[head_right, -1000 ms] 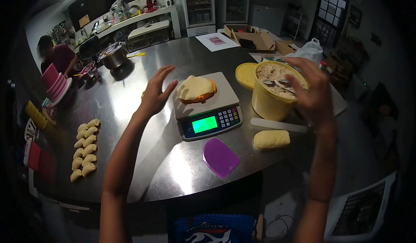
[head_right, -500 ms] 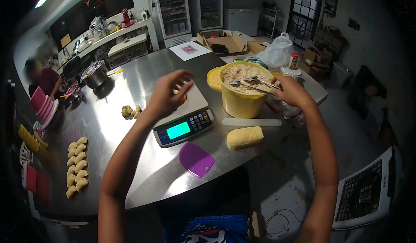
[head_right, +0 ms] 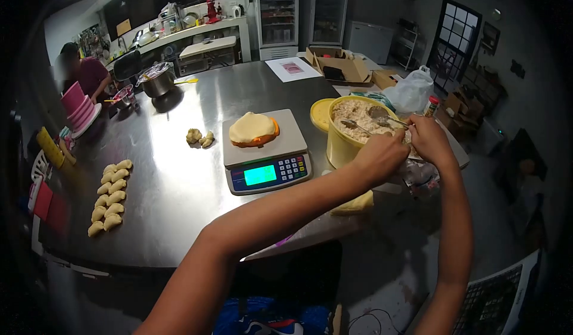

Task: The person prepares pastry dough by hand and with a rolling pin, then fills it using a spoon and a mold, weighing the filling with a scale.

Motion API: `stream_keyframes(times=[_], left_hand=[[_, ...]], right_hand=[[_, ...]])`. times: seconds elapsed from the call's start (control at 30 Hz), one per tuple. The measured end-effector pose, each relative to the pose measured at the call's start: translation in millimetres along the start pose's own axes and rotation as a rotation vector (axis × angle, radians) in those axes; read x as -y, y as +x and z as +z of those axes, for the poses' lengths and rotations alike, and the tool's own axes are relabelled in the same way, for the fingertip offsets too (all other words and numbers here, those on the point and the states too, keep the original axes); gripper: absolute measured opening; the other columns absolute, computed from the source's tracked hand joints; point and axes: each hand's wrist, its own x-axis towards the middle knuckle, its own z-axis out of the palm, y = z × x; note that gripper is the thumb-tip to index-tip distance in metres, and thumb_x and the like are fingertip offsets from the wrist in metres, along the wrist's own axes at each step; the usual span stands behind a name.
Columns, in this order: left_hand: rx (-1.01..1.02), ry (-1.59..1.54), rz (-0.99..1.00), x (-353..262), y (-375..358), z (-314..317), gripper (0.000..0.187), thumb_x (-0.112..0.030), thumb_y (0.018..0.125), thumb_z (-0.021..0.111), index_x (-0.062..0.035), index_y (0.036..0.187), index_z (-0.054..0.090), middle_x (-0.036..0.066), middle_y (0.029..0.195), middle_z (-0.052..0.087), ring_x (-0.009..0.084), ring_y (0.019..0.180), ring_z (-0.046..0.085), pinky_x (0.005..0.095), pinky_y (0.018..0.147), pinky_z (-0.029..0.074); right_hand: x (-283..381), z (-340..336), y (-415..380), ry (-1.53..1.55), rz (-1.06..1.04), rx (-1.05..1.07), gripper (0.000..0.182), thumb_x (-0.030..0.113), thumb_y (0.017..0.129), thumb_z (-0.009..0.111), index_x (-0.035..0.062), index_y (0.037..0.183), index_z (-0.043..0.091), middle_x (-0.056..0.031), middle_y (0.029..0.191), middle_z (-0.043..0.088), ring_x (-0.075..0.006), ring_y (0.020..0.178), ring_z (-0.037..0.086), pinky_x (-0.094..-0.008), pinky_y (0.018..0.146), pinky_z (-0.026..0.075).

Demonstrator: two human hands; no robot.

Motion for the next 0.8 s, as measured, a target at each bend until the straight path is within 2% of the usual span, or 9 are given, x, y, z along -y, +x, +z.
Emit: stream_keyframes(times=[0.07, 0.1, 0.2, 0.23, 0.3, 0.43, 0.6, 0.77, 0.8], left_hand=[[-0.020, -0.021, 0.001, 6.4, 4.0, -3.9, 0.013, -0.013, 0.074, 0.070, -0.0025, 0.083, 0.069, 0.018, 0.103, 0.062, 0.0308, 0.085, 0.069, 0.0415, 0.070, 0.056], [-0.017, -0.045, -0.016, 12.9, 6.2, -9.8, 0.013, -0.014, 0.076, 0.068, -0.0031, 0.083, 0.069, 0.018, 0.098, 0.063, 0.0324, 0.082, 0.069, 0.0428, 0.069, 0.056], [-0.213, -0.006, -0.074, 36.6, 15.0, -25.7, 0.010, -0.012, 0.079, 0.062, -0.0040, 0.080, 0.067, 0.019, 0.084, 0.067, 0.0365, 0.077, 0.068, 0.0460, 0.067, 0.055], [-0.294, 0.023, -0.023, 46.2, 14.5, -42.6, 0.009, -0.012, 0.080, 0.061, -0.0066, 0.079, 0.068, 0.017, 0.078, 0.068, 0.0370, 0.075, 0.068, 0.0461, 0.066, 0.055], [-0.382, 0.052, -0.116, 69.4, 24.0, -61.9, 0.012, -0.010, 0.081, 0.058, -0.0059, 0.080, 0.069, 0.017, 0.074, 0.067, 0.0369, 0.070, 0.067, 0.0447, 0.065, 0.055], [-0.657, 0.015, -0.082, 92.0, 34.4, -98.4, 0.008, -0.008, 0.079, 0.066, -0.0036, 0.074, 0.070, 0.019, 0.072, 0.066, 0.0358, 0.068, 0.067, 0.0415, 0.063, 0.054], [-0.831, -0.068, 0.042, 71.2, 21.7, -89.5, 0.009, -0.008, 0.080, 0.071, -0.0030, 0.074, 0.065, 0.015, 0.069, 0.065, 0.0296, 0.062, 0.067, 0.0345, 0.058, 0.052], [-0.914, -0.182, -0.021, 41.2, -1.5, -55.7, 0.008, -0.003, 0.077, 0.071, -0.0051, 0.077, 0.063, 0.010, 0.070, 0.065, 0.0229, 0.062, 0.067, 0.0322, 0.056, 0.051], [-0.898, -0.292, -0.036, 35.0, -8.1, -50.8, 0.011, -0.001, 0.074, 0.070, -0.0051, 0.077, 0.061, 0.010, 0.069, 0.063, 0.0249, 0.063, 0.067, 0.0327, 0.057, 0.051]], right_hand=[[-6.9, 5.9, -5.8, 0.253, 0.001, -0.033, 0.021, 0.007, 0.088, 0.052, 0.0010, 0.106, 0.060, -0.0230, 0.100, 0.065, -0.0394, 0.086, 0.064, -0.0461, 0.076, 0.048], [-8.8, 10.0, -6.9, 0.398, -0.036, -0.048, 0.022, 0.007, 0.088, 0.050, 0.0020, 0.108, 0.058, -0.0165, 0.096, 0.065, -0.0280, 0.076, 0.065, -0.0390, 0.070, 0.048], [-3.9, 19.6, -7.5, 0.846, 0.144, 0.025, 0.023, 0.005, 0.087, 0.048, 0.0027, 0.107, 0.061, -0.0050, 0.080, 0.060, -0.0126, 0.064, 0.056, -0.0291, 0.057, 0.045], [0.2, 14.9, -7.0, 0.847, 0.169, 0.012, 0.023, 0.005, 0.087, 0.048, 0.0027, 0.107, 0.061, -0.0050, 0.080, 0.060, -0.0126, 0.064, 0.056, -0.0291, 0.057, 0.045], [13.2, 0.9, 0.7, 0.963, 0.371, 0.314, 0.022, 0.007, 0.089, 0.047, 0.0033, 0.105, 0.062, 0.0035, 0.069, 0.051, -0.0044, 0.055, 0.043, -0.0210, 0.047, 0.036], [41.4, 8.1, 8.7, 1.156, 0.539, 0.313, 0.032, 0.025, 0.097, 0.047, -0.0020, 0.099, 0.064, 0.0064, 0.059, 0.042, -0.0039, 0.046, 0.031, -0.0209, 0.042, 0.027], [64.8, 20.9, 15.1, 1.541, 0.556, 0.190, 0.057, 0.052, 0.099, 0.048, -0.0023, 0.098, 0.064, 0.0051, 0.062, 0.042, -0.0064, 0.049, 0.032, -0.0222, 0.046, 0.027], [92.2, 29.7, 16.5, 1.775, 0.499, -0.063, 0.037, 0.045, 0.096, 0.059, 0.0087, 0.091, 0.060, 0.0055, 0.066, 0.040, -0.0060, 0.053, 0.034, -0.0219, 0.048, 0.031], [88.1, 40.9, 19.3, 1.901, 0.410, -0.098, 0.030, 0.039, 0.096, 0.061, 0.0095, 0.093, 0.061, 0.0029, 0.073, 0.052, -0.0075, 0.056, 0.046, -0.0218, 0.050, 0.038]])
